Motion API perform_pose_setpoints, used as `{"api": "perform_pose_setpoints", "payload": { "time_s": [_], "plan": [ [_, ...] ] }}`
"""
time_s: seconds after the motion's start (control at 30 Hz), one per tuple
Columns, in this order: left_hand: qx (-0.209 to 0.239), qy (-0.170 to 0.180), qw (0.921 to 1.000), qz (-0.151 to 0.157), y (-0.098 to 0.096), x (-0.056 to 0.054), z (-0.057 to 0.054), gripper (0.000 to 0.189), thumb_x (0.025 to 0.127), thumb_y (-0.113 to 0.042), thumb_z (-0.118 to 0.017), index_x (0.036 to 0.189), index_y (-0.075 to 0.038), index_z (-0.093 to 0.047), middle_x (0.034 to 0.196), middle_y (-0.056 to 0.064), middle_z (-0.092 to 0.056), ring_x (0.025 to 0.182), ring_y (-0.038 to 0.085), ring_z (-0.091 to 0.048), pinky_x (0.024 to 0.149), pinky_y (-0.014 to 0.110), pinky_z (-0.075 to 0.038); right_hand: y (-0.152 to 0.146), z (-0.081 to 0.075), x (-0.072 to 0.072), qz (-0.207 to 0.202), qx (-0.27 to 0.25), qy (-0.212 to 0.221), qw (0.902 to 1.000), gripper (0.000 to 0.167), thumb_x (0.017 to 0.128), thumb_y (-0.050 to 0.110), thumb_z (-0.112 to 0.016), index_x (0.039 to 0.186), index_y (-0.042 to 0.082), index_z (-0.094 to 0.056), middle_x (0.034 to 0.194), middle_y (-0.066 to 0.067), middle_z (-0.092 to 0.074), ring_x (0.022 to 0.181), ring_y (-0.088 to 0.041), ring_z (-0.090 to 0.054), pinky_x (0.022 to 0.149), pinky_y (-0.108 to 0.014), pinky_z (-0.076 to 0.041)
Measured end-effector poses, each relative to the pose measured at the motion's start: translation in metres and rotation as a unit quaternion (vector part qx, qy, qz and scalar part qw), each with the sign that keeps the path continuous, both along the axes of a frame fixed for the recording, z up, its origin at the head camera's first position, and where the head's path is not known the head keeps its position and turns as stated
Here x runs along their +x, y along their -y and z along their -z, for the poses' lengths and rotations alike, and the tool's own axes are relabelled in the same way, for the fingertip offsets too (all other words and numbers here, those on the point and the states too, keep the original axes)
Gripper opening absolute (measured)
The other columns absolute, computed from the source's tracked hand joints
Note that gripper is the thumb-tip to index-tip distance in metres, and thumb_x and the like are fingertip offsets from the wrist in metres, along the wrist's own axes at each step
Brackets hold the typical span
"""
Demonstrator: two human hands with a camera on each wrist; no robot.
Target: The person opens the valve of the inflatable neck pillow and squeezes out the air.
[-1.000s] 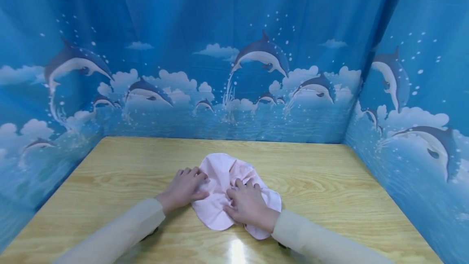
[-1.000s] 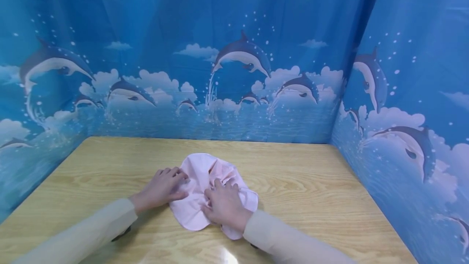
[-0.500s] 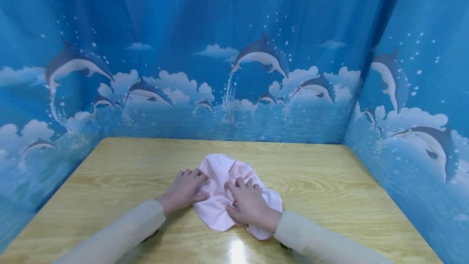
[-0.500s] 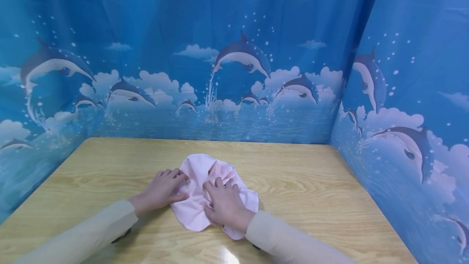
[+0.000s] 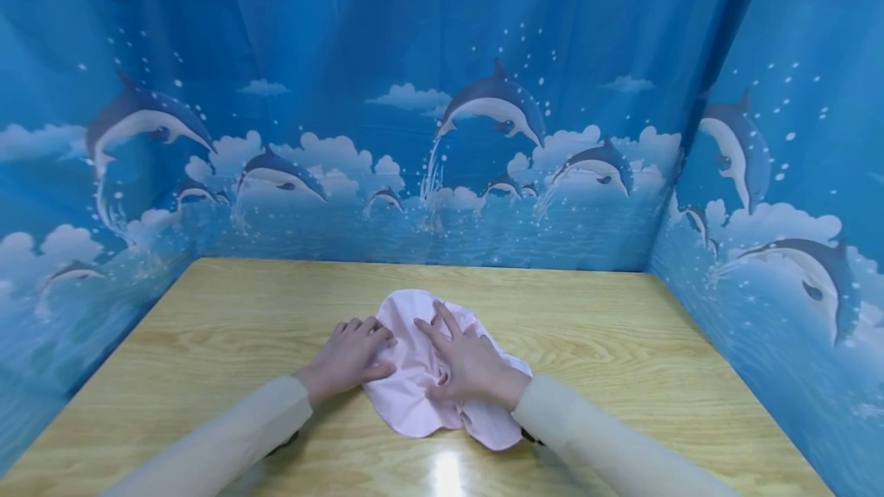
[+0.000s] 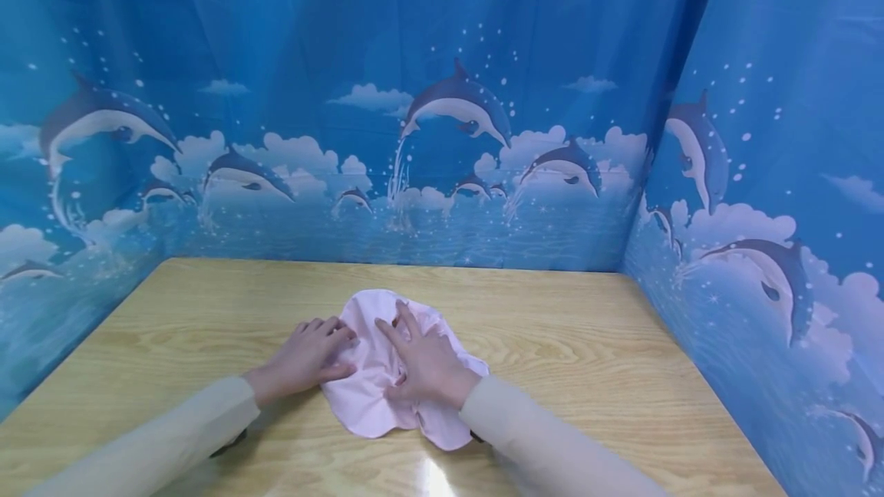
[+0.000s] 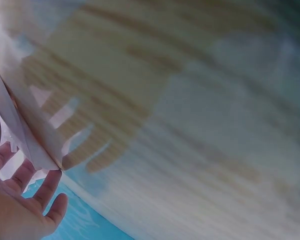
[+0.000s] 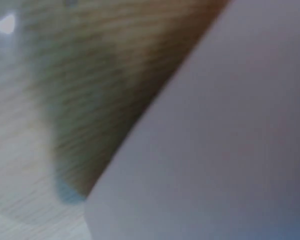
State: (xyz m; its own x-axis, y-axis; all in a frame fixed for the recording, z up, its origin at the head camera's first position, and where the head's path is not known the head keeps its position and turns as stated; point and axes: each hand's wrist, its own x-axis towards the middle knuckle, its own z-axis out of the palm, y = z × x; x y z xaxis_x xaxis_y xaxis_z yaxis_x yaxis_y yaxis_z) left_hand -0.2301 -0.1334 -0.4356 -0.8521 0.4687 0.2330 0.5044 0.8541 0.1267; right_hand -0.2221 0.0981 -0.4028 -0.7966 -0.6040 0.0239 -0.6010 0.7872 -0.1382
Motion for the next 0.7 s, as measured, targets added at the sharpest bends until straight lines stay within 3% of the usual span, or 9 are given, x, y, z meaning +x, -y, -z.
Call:
{"api": "perform_pose_setpoints", "payload": {
  "time_s": [0.2,0.37,0.5,0.7],
  "plan": [
    [0.003,-0.003,1.0000,0.002,0.001,0.000,0.000,0.048,0.078,-0.053,-0.063,0.111,-0.019,-0.060,0.107,0.003,-0.055,0.096,0.024,-0.051,0.083,0.045,-0.039,-0.002,0.001,-0.007,-0.009,0.028,-0.004,0.9996,0.094,0.068,0.061,-0.065,0.145,0.029,-0.021,0.155,-0.005,-0.005,0.103,-0.044,-0.053,0.075,-0.047,-0.048],
    [0.003,-0.009,0.9999,0.006,0.001,0.000,0.002,0.047,0.078,-0.052,-0.063,0.111,-0.019,-0.060,0.106,0.003,-0.055,0.095,0.024,-0.050,0.083,0.045,-0.039,-0.005,0.004,-0.012,0.000,0.020,0.024,0.9995,0.091,0.067,0.063,-0.065,0.143,0.029,-0.027,0.154,-0.004,-0.012,0.117,-0.051,-0.040,0.086,-0.055,-0.042],
    [0.002,-0.007,1.0000,0.006,0.001,-0.001,0.002,0.047,0.078,-0.053,-0.063,0.111,-0.019,-0.060,0.107,0.003,-0.054,0.095,0.024,-0.050,0.083,0.045,-0.039,-0.005,0.006,-0.014,0.001,0.024,0.033,0.9991,0.086,0.068,0.064,-0.063,0.140,0.029,-0.032,0.153,-0.005,-0.017,0.121,-0.047,-0.038,0.091,-0.056,-0.038],
    [0.000,-0.007,0.9999,0.011,0.001,0.000,0.002,0.049,0.078,-0.053,-0.063,0.114,-0.020,-0.058,0.108,0.003,-0.054,0.096,0.024,-0.050,0.082,0.045,-0.039,-0.006,0.006,-0.014,0.001,0.026,0.043,0.9987,0.078,0.071,0.066,-0.059,0.137,0.030,-0.038,0.151,-0.003,-0.024,0.122,-0.038,-0.037,0.089,-0.053,-0.038]
  ]
}}
